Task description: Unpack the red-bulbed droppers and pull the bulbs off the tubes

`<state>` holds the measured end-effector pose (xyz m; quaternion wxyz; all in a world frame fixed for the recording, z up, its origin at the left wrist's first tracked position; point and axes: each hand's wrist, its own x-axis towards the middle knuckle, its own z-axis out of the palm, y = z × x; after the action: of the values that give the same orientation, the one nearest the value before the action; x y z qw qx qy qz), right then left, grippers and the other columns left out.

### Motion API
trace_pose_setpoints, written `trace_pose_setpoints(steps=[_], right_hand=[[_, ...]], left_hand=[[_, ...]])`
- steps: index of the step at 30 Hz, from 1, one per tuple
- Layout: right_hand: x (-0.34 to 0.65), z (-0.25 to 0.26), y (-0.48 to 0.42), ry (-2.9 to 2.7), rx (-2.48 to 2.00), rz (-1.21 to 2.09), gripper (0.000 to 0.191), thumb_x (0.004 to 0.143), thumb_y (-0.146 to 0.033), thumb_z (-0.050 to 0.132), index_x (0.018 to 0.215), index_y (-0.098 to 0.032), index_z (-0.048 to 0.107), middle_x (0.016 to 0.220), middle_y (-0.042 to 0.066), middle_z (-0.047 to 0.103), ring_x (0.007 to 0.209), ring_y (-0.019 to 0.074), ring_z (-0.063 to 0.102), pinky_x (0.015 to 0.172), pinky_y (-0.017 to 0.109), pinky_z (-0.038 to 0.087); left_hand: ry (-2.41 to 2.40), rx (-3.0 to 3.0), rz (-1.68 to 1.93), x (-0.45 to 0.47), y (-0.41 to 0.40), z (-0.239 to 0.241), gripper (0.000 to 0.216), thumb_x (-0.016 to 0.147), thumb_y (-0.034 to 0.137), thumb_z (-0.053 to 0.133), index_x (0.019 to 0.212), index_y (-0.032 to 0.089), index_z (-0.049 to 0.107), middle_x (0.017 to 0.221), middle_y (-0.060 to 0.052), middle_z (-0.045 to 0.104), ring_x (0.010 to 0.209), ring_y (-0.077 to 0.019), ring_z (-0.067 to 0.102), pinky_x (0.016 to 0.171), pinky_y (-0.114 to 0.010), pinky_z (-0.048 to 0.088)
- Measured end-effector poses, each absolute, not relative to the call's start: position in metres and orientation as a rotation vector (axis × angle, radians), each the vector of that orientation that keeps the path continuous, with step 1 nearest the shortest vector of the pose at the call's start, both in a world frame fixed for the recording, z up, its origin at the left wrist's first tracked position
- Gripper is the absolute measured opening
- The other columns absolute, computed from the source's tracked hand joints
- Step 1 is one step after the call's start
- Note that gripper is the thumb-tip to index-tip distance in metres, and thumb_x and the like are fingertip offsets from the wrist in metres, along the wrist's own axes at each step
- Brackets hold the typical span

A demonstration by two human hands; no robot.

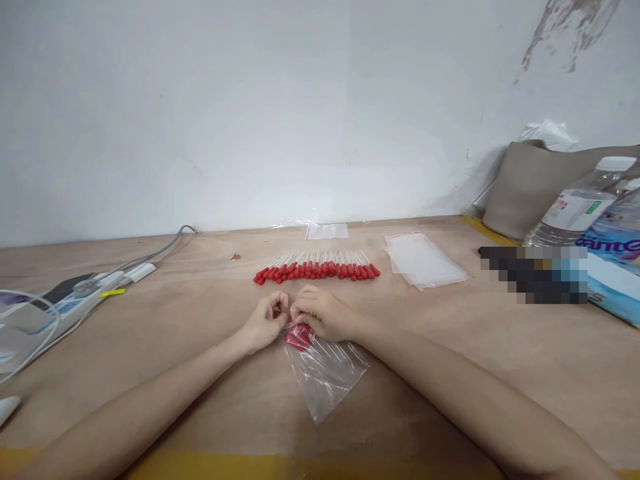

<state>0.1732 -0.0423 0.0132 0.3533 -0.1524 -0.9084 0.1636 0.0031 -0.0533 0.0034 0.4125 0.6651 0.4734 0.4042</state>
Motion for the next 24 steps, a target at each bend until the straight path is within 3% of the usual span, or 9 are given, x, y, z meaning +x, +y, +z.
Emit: trace_pose_setpoints(steps=[5,8,10,13,20,24], right_hand=[[0.178,0.023,-0.043,-2.395,-0.444,0.442,0.015,0.085,-0.022,0.045,0.072,-0.019,0.053,0.074,0.002,0.055,0.076,0.0137,0.050,0.077,0.031,0.041],[0.183,0.029,-0.040,-2.290,-0.539,0.517,0.006,0.081,-0.023,0.052,0.086,-0.019,0.054,0.088,0.004,0.058,0.086,0.0144,0.052,0.080,0.031,0.041],[0.187,0.031,-0.040,-2.155,-0.696,0.528,0.013,0.079,-0.025,0.055,0.090,-0.019,0.053,0.092,0.004,0.058,0.087,0.0151,0.052,0.076,0.030,0.042],[0.199,0.027,-0.051,-2.116,-0.910,0.508,0.014,0.076,-0.031,0.058,0.080,-0.019,0.053,0.077,0.001,0.057,0.072,0.0132,0.053,0.064,0.026,0.042],[0.222,0.003,-0.082,-2.268,-1.120,0.380,0.014,0.073,-0.029,0.060,0.080,-0.019,0.053,0.078,0.002,0.055,0.066,0.0132,0.050,0.058,0.025,0.038],[0.223,-0.004,-0.079,-2.209,-1.143,0.344,0.010,0.076,-0.026,0.057,0.081,-0.018,0.053,0.080,0.003,0.052,0.069,0.0140,0.050,0.061,0.026,0.040]], left_hand=[[1.212,1.759,0.992,-0.001,-0.051,0.000,0.007,0.064,0.009,0.048,0.063,0.015,0.049,0.056,0.004,0.047,0.052,-0.0075,0.041,0.050,-0.018,0.032],[1.256,1.794,0.979,-0.004,-0.048,-0.005,0.012,0.068,0.010,0.046,0.067,0.014,0.057,0.061,0.002,0.053,0.057,-0.0096,0.045,0.054,-0.019,0.035],[1.308,1.761,0.990,-0.004,-0.047,-0.008,0.018,0.071,0.012,0.045,0.073,0.014,0.062,0.067,0.000,0.057,0.063,-0.0116,0.050,0.059,-0.020,0.037],[1.358,1.723,1.008,-0.004,-0.046,-0.009,0.024,0.075,0.014,0.042,0.080,0.014,0.066,0.076,-0.003,0.060,0.072,-0.0144,0.053,0.066,-0.023,0.040],[1.300,2.169,0.974,-0.010,-0.054,0.006,0.024,0.073,0.014,0.053,0.089,0.020,0.068,0.085,-0.005,0.050,0.082,-0.0170,0.050,0.076,-0.029,0.041],[1.068,2.291,0.885,-0.017,-0.054,0.013,0.023,0.075,0.019,0.056,0.094,0.023,0.067,0.086,-0.004,0.050,0.076,-0.0151,0.051,0.068,-0.026,0.043]])
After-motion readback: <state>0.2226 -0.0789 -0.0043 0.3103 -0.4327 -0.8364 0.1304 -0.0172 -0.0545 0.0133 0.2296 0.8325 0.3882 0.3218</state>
